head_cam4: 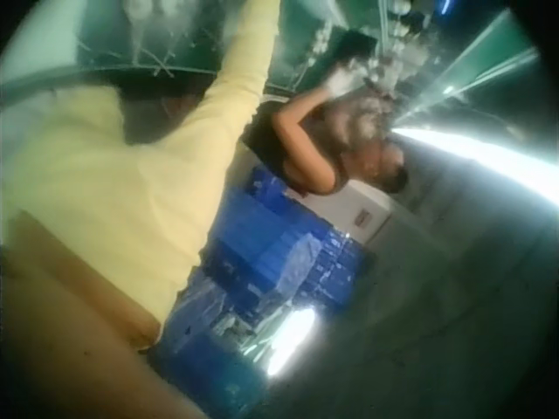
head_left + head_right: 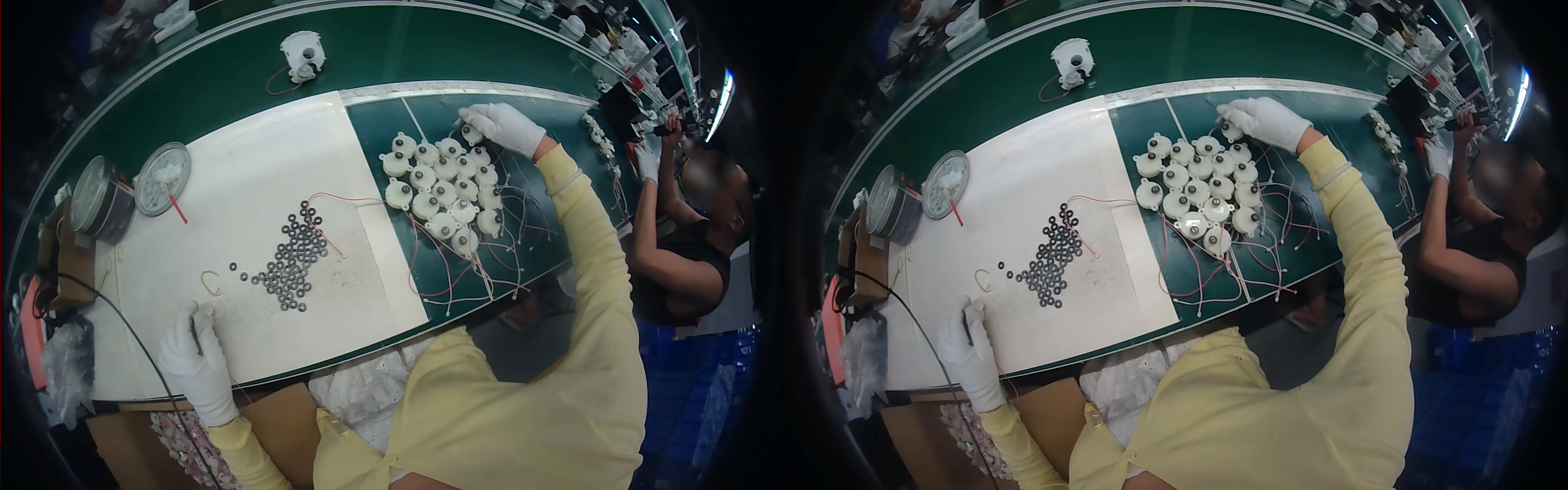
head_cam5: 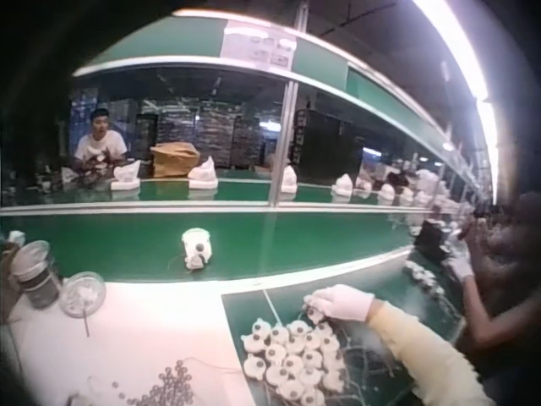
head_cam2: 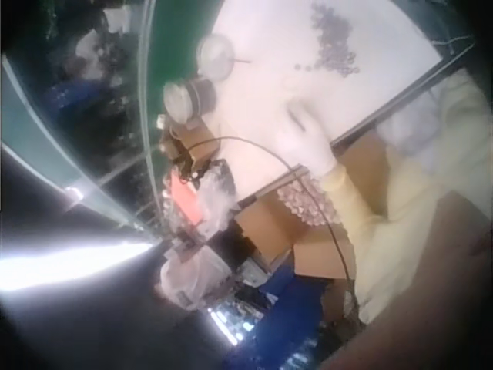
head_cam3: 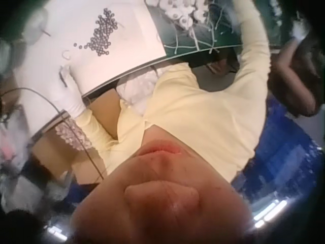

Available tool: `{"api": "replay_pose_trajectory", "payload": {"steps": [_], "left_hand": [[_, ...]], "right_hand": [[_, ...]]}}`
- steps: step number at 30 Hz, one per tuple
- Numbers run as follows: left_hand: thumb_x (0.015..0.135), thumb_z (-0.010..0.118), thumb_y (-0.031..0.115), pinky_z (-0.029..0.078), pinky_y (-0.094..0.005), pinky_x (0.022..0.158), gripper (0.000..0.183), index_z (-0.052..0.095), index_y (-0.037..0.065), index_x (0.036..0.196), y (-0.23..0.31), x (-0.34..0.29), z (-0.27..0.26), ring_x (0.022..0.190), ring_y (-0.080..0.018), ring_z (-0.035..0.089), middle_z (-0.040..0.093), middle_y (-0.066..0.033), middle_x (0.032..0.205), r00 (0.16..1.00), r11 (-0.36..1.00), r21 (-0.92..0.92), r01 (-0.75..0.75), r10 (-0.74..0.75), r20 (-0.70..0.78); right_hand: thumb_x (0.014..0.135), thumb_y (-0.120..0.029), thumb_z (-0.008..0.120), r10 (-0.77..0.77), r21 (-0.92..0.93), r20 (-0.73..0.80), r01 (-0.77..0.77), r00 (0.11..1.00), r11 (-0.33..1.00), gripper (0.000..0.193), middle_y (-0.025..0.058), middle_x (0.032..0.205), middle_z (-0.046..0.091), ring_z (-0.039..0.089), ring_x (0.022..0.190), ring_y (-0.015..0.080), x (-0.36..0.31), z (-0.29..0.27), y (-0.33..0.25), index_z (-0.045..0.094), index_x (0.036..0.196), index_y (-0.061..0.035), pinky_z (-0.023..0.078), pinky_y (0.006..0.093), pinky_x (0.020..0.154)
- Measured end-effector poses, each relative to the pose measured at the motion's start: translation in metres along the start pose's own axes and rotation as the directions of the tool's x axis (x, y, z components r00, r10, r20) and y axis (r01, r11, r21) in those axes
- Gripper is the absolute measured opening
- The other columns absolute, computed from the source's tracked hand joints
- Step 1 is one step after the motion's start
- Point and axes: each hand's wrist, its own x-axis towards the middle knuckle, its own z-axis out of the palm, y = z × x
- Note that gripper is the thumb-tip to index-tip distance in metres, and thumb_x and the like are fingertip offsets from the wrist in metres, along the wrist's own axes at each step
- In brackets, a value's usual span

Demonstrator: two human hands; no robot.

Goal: The person assembles small white plastic housings with wires by inserting metal washers into the center of each unit. They repeatedly pick up a washer, place it into the housing, and set the completed unit aside. Later, they use a red-handled tool to apply a substance to the center of the assembled units.

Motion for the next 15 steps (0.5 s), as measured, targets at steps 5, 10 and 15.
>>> {"api": "replay_pose_trajectory", "payload": {"steps": [5, 10, 15], "left_hand": [[0.092, 0.065, 0.006, 0.048, -0.0429, 0.070, 0.024, 0.067, 0.003, 0.115, -0.001, -0.001, -0.006, 0.079, -0.0317, 0.061, 0.067, -0.0126, 0.089, 0.999, 0.999, 0.037, 0.006, -0.008, 0.043], [0.097, 0.059, 0.005, 0.052, -0.0389, 0.081, 0.023, 0.065, -0.001, 0.118, -0.001, 0.005, -0.007, 0.089, -0.0300, 0.066, 0.070, -0.0148, 0.102, 0.992, 0.985, -0.155, 0.074, -0.056, 0.115], [0.093, 0.063, 0.006, 0.050, -0.0380, 0.076, 0.023, 0.066, 0.001, 0.114, 0.003, -0.016, -0.018, 0.083, -0.0303, 0.063, 0.068, -0.0113, 0.100, 0.971, 0.896, -0.403, 0.188, -0.232, -0.063]], "right_hand": [[0.104, -0.027, 0.045, -0.125, -0.030, -0.036, 0.124, 0.991, 0.992, 0.034, 0.0134, 0.096, 0.074, 0.070, 0.087, 0.0274, 0.003, 0.018, 0.007, 0.070, 0.116, -0.0063, 0.053, 0.0350, 0.083], [0.102, -0.021, 0.046, -0.233, -0.099, -0.136, 0.221, 0.963, 0.970, 0.030, 0.0152, 0.104, 0.071, 0.069, 0.093, 0.0336, -0.006, 0.030, 0.027, 0.066, 0.120, -0.0071, 0.054, 0.0405, 0.084], [0.101, -0.025, 0.055, -0.233, -0.341, -0.167, 0.166, 0.958, 0.925, 0.029, 0.0174, 0.108, 0.071, 0.068, 0.101, 0.0354, -0.004, 0.011, -0.002, 0.065, 0.121, -0.0071, 0.053, 0.0383, 0.089]]}}
